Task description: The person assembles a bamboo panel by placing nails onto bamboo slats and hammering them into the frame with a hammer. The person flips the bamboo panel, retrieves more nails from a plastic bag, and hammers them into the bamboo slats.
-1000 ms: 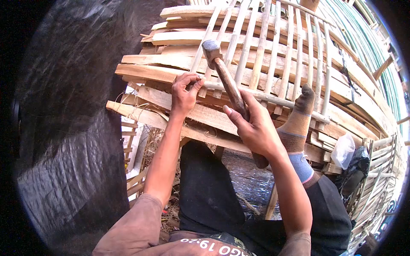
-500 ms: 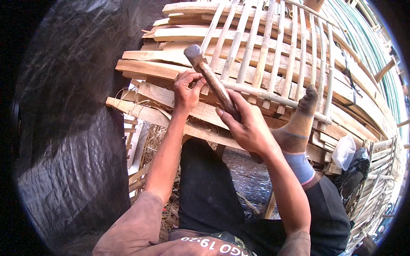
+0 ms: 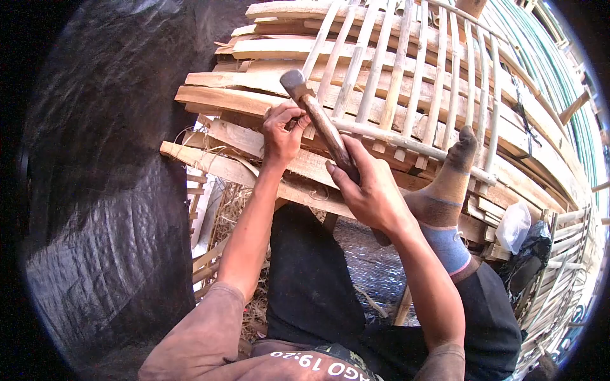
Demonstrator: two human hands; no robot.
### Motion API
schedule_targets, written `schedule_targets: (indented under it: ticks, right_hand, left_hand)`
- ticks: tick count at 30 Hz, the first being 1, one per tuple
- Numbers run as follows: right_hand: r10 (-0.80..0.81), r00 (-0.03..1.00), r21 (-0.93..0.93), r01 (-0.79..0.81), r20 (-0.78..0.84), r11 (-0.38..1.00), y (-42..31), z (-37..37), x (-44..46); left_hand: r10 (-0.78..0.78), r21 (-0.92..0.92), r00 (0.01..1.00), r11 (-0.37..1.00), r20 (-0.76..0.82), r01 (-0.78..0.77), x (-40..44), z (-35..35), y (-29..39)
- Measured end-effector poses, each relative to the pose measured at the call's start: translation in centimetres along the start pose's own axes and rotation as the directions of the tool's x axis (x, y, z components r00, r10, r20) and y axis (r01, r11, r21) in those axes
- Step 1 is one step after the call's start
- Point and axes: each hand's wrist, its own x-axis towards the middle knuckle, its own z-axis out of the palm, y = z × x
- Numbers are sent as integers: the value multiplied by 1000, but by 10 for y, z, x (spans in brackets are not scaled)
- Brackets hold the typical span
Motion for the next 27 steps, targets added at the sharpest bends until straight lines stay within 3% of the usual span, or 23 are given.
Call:
schedule_targets:
  ticks: [2, 5, 8, 12, 15, 17, 21, 23, 25, 27]
  right_hand:
    - [98, 995, 48, -100, 31, 994, -27, -9, 0]
    - [24, 999, 43, -22, -38, 999, -40, -12, 0]
    - [35, 999, 92, -35, 8, 995, -33, -9, 0]
    - [15, 1000, -10, -15, -3, 1000, -9, 0, -3]
    - [118, 993, 66, -118, 5, 991, -37, -10, -1]
    - [57, 998, 97, -54, -35, 994, -33, -6, -2]
    - [41, 999, -13, -41, 4, 999, -19, -2, -6]
    - [-45, 999, -110, 44, -1, 993, -18, -2, -4]
    - [43, 999, 0, -43, 16, 999, -47, -11, -2]
    - [4, 1000, 20, -3, -27, 1000, -46, -8, -3]
  left_hand:
    - [-26, -35, 1000, 999, 1, 26, 0, 0, 0]
    - [-8, 7, 1000, 1000, 3, 8, -1, 0, 0]
    - [-15, -30, 1000, 999, -4, 15, 0, 1, 1]
    - [-2, 11, 1000, 1000, -11, 2, -2, 0, 2]
    - [-15, -2, 1000, 1000, 14, 15, 1, -1, 2]
    - [-56, -49, 998, 997, 15, 57, -1, 0, 0]
    - [-12, -9, 1000, 1000, 4, 12, -1, -2, 1]
    - [-6, 32, 1000, 999, 19, 5, 0, 0, 1]
    - [-27, -33, 1000, 999, 4, 27, 0, -1, 2]
    - [-32, -39, 999, 999, 14, 32, -1, -3, 4]
